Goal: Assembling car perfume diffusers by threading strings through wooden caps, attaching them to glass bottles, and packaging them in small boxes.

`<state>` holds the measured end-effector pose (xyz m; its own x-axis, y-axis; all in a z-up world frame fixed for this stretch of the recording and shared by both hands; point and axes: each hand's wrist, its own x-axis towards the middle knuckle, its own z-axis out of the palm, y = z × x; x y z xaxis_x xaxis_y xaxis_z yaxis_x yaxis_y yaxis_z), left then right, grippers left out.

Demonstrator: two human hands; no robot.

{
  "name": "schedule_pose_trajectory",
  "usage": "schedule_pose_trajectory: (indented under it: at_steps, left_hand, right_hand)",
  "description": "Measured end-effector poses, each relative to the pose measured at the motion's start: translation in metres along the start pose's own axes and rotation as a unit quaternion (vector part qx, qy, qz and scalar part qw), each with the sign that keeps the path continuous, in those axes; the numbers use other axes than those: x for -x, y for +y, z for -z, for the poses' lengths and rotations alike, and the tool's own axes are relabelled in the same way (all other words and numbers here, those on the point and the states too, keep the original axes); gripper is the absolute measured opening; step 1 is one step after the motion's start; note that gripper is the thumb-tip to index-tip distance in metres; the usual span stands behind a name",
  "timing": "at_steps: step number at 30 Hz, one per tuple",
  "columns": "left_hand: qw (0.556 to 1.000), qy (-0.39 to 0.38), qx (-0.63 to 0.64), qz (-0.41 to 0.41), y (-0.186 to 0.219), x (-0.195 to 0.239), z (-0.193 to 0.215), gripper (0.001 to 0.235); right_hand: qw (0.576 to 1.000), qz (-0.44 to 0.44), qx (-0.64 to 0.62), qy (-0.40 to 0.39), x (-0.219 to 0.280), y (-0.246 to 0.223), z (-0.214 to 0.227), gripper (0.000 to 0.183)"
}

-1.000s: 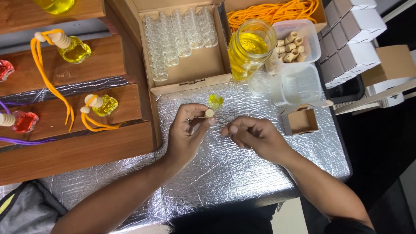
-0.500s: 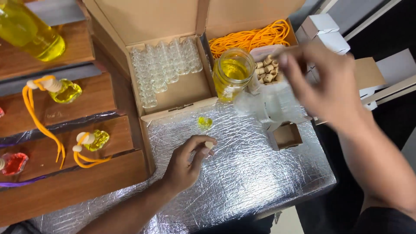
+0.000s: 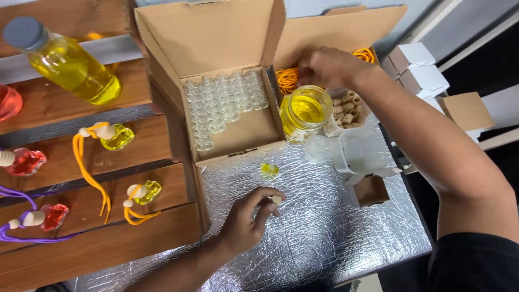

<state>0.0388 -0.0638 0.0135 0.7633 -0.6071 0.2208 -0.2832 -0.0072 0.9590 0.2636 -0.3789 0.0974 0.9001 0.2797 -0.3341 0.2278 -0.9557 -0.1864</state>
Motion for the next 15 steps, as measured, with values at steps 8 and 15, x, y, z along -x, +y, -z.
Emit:
schedule_pose_trajectory:
  at_steps: [8, 15]
  left_hand:
    - [0.999, -0.012, 0.020, 0.035, 0.002, -0.001, 0.005, 0.027]
    - [1.000, -0.014, 0.009, 0.019, -0.003, 0.000, 0.003, 0.026]
  right_hand:
    - [0.999, 0.037, 0.029, 0.017, -0.004, 0.005, 0.002, 0.016]
    - [0.975, 0.157, -0.029, 0.158, 0.029, 0.034, 0.031, 0.024]
